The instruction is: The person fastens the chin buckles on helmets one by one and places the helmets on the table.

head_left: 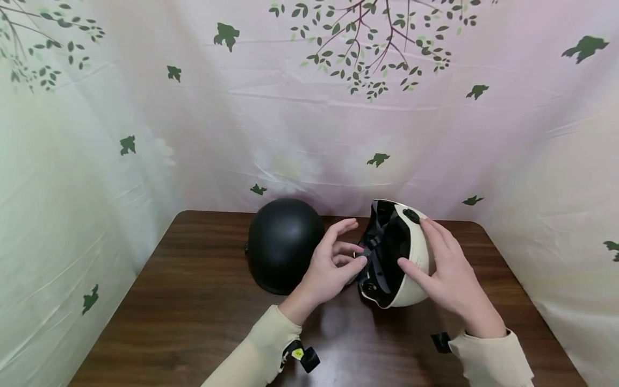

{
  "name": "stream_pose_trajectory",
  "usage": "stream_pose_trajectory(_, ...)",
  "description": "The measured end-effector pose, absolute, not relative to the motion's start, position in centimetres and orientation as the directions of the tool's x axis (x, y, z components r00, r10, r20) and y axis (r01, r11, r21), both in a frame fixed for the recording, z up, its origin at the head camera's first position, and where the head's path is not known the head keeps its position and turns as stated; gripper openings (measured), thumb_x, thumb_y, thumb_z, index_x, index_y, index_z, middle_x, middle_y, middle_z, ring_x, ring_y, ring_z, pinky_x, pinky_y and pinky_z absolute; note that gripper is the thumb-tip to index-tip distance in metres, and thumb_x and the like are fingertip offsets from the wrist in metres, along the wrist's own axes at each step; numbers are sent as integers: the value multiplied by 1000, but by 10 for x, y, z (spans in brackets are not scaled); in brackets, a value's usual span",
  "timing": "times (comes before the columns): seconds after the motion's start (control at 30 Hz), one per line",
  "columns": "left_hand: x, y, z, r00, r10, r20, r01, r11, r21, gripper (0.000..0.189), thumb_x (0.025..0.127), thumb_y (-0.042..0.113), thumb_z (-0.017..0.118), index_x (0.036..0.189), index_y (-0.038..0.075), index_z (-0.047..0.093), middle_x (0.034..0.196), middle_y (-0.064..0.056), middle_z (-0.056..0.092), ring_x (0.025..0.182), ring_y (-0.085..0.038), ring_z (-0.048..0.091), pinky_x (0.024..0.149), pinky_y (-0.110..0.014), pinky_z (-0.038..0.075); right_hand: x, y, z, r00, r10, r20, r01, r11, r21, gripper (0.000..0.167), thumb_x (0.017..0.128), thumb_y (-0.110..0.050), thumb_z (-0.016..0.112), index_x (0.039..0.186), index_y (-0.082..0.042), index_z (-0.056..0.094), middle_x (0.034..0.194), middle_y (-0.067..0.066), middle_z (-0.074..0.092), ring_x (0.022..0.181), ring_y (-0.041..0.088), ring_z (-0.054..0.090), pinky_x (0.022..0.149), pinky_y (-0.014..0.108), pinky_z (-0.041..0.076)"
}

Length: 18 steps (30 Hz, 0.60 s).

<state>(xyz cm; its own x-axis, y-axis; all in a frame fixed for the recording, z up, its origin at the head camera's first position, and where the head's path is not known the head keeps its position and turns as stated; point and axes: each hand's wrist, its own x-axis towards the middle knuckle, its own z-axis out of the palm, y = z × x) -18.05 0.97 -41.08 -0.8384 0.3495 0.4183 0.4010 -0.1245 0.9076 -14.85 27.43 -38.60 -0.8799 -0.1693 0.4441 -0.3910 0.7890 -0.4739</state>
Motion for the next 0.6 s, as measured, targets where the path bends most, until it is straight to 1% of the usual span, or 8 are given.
stream_pose_trajectory(0.1, -182, 0, -416, -858, 315, 406, 393, -107, 913, 66, 97, 1, 72, 153, 22, 47, 152, -2, 52, 112, -36, 69, 90, -43, 60, -149, 278, -388, -872, -169, 460, -409, 769, -492, 93, 89, -31, 84, 165, -13, 34, 162, 21, 38, 146, 46, 36, 109, 72, 33)
stream_pose_trajectory(0.2, -185, -8, -423, -877, 297, 377, 371, -79, 925, 61, 98, 2, 71, 152, 21, 49, 146, -4, 57, 109, -32, 68, 89, -43, 59, -149, 284, -390, -869, -174, 463, -421, 750, -510, 94, 88, -26, 84, 166, -21, 32, 162, 18, 38, 145, 42, 36, 109, 70, 32)
stream_pose_trajectory(0.33, -186, -19, -434, -904, 285, 320, 326, -25, 945, 57, 99, 5, 71, 150, 21, 51, 139, -6, 61, 107, -23, 68, 90, -40, 59, -150, 291, -395, -890, -176, 420, -406, 723, -559, 94, 93, -22, 80, 168, -29, 25, 165, 16, 33, 147, 40, 33, 111, 68, 31)
stream_pose_trajectory(0.4, -187, -23, -439, -912, 276, 302, 314, -3, 949, 55, 98, 6, 72, 148, 20, 52, 137, -7, 62, 106, -22, 68, 89, -38, 59, -151, 295, -399, -902, -179, 393, -395, 708, -585, 94, 95, -21, 78, 169, -30, 21, 166, 17, 31, 144, 40, 36, 112, 51, 41)
stream_pose_trajectory(0.47, -187, -27, -442, -917, 265, 297, 311, 10, 950, 53, 98, 6, 72, 147, 18, 54, 135, -10, 64, 105, -22, 68, 88, -37, 59, -152, 299, -404, -912, -184, 365, -387, 680, -623, 95, 96, -17, 77, 170, -31, 17, 166, 18, 31, 140, 41, 41, 104, 31, 47)
stream_pose_trajectory(0.5, -187, -29, -443, -918, 260, 298, 312, 12, 950, 52, 98, 5, 71, 146, 16, 54, 135, -13, 64, 105, -23, 68, 88, -37, 59, -152, 301, -407, -915, -190, 356, -387, 663, -641, 96, 97, -15, 76, 170, -30, 16, 165, 19, 33, 137, 42, 44, 99, 23, 49)
stream_pose_trajectory(0.57, -188, -32, -445, -920, 251, 300, 315, 21, 949, 50, 98, 6, 71, 145, 15, 55, 133, -16, 65, 104, -25, 68, 87, -38, 59, -152, 305, -414, -925, -185, 331, -369, 645, -669, 97, 98, -14, 75, 170, -31, 11, 163, 20, 36, 130, 42, 51, 87, 8, 46)
stream_pose_trajectory(0.6, -188, -33, -446, -921, 248, 301, 317, 26, 948, 49, 98, 7, 71, 144, 14, 55, 132, -17, 65, 104, -25, 68, 87, -38, 59, -152, 306, -417, -931, -181, 316, -356, 636, -684, 98, 99, -14, 74, 170, -32, 9, 162, 22, 37, 127, 43, 54, 85, 7, 46)
